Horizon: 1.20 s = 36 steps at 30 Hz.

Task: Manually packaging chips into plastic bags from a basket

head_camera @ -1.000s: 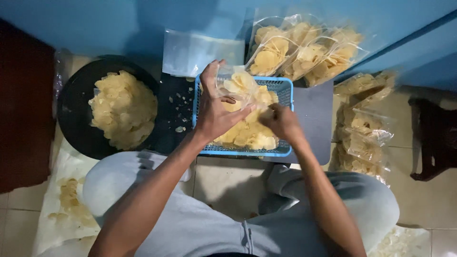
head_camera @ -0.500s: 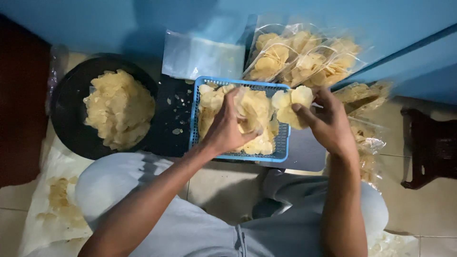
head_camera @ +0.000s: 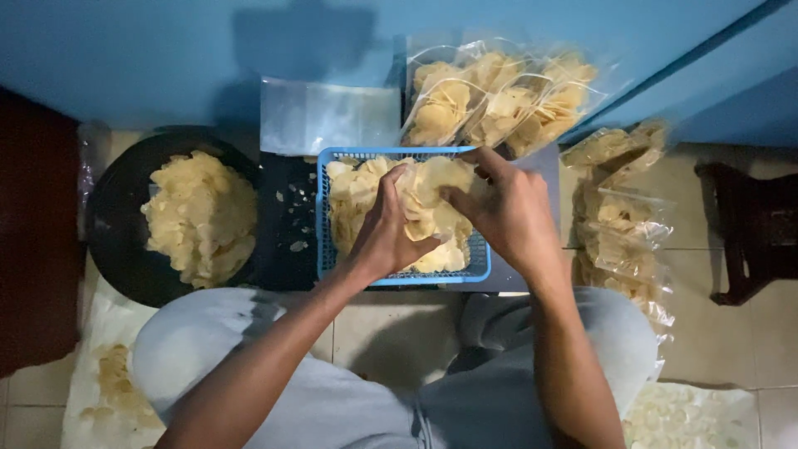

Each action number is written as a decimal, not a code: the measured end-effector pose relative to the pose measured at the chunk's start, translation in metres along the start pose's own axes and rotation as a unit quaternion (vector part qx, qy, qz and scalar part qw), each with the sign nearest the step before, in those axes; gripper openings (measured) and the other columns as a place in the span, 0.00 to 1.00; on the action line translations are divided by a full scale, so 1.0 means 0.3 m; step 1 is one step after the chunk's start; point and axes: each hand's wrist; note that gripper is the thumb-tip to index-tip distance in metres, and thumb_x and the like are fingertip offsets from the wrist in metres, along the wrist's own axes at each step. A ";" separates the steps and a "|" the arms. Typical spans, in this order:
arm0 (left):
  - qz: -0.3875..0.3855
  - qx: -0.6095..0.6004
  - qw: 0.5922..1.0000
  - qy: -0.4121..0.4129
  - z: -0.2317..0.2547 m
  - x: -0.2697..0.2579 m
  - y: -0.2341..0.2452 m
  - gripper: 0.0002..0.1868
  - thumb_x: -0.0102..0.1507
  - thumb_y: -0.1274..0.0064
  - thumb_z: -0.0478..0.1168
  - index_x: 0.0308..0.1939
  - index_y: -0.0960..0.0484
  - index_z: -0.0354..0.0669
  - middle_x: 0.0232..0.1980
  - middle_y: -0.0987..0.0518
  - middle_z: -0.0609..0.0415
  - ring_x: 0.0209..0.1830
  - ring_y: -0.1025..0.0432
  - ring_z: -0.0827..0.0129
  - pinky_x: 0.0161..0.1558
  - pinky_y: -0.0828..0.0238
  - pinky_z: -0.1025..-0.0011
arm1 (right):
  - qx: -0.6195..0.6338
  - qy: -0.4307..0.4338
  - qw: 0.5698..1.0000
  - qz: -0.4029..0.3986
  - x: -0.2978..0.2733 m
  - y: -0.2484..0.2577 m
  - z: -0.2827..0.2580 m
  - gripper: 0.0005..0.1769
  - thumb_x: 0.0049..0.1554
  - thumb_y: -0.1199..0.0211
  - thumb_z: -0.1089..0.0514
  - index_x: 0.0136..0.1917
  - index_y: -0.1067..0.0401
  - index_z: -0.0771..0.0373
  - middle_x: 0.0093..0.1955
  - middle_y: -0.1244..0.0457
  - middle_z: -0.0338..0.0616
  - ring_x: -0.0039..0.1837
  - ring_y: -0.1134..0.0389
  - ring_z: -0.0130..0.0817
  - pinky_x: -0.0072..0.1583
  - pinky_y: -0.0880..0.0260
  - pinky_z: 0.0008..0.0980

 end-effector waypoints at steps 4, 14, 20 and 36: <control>-0.009 0.015 1.000 0.007 0.069 -0.018 0.013 0.60 0.49 0.29 0.48 0.75 0.55 0.55 0.73 0.39 0.29 0.57 0.30 0.23 0.55 0.28 0.33 | -0.072 0.007 0.997 0.021 -0.005 -0.020 0.007 0.21 0.51 0.24 0.44 0.54 0.25 0.51 0.42 0.28 0.50 0.47 0.27 0.64 0.49 0.29 0.62; -0.028 0.012 0.999 -0.013 0.078 -0.030 0.012 0.65 0.50 0.29 0.47 0.78 0.63 0.48 0.69 0.39 0.27 0.54 0.23 0.36 0.53 0.26 0.39 | -0.019 0.011 0.999 0.025 -0.001 -0.062 -0.003 0.11 0.57 0.31 0.51 0.52 0.27 0.50 0.42 0.27 0.50 0.46 0.26 0.62 0.51 0.29 0.61; -0.034 0.014 0.999 -0.013 0.084 -0.027 0.021 0.66 0.50 0.30 0.48 0.79 0.64 0.45 0.68 0.39 0.27 0.53 0.23 0.36 0.54 0.27 0.39 | 0.013 0.052 0.995 0.078 0.007 -0.061 -0.028 0.08 0.61 0.32 0.49 0.49 0.26 0.53 0.42 0.27 0.48 0.46 0.25 0.56 0.48 0.27 0.55; -0.018 0.002 1.000 -0.001 0.023 -0.015 0.015 0.73 0.45 0.25 0.50 0.80 0.65 0.50 0.77 0.46 0.30 0.60 0.27 0.32 0.58 0.28 0.39 | 0.026 0.083 0.991 -0.102 -0.017 0.057 -0.043 0.11 0.60 0.43 0.65 0.52 0.21 0.65 0.42 0.30 0.61 0.47 0.27 0.63 0.50 0.29 0.58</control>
Point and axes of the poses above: each hand's wrist, its own x-axis towards the middle knuckle, its own y-axis out of the back of the hand, z = x × y
